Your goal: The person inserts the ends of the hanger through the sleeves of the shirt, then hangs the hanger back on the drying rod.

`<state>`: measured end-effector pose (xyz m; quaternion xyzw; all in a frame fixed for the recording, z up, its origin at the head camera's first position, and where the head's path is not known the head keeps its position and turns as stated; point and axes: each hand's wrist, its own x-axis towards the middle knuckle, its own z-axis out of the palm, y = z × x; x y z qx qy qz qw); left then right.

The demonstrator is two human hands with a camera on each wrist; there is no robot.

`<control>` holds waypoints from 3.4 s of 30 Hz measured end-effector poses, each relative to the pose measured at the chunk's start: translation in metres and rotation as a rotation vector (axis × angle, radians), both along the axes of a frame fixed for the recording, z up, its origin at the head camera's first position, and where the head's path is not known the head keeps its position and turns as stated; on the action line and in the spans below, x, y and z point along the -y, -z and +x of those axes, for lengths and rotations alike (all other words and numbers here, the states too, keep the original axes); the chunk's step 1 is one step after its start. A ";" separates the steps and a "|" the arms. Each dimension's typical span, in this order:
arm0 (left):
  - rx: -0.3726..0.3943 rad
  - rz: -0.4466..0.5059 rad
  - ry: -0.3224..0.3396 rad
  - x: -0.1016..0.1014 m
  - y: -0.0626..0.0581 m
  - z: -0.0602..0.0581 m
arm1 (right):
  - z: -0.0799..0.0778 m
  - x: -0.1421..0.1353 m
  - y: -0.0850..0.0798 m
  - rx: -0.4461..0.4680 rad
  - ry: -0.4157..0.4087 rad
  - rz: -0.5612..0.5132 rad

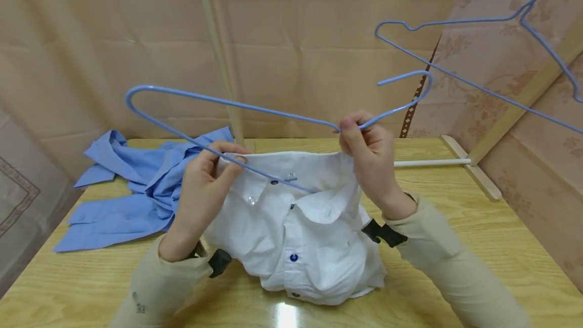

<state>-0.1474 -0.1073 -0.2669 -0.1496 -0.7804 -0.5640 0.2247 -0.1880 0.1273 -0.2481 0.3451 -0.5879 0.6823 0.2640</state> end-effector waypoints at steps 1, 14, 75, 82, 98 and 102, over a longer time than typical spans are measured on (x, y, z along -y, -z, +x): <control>-0.003 0.008 0.005 0.000 0.000 0.000 | 0.000 0.000 0.000 -0.007 0.011 0.012; -0.010 0.071 0.031 0.001 -0.004 0.003 | 0.004 -0.003 -0.014 -0.106 0.110 0.062; -0.398 0.532 0.100 -0.003 -0.011 0.015 | -0.007 -0.058 0.005 0.221 0.106 0.174; -0.347 0.429 0.082 -0.005 -0.008 0.017 | -0.002 -0.054 0.002 0.075 0.342 0.505; -0.472 -0.159 -0.116 -0.010 0.006 0.003 | 0.005 -0.036 -0.021 -0.094 0.363 0.700; -0.407 -0.377 -0.189 -0.003 0.005 0.002 | 0.007 -0.037 -0.023 -0.068 0.375 0.637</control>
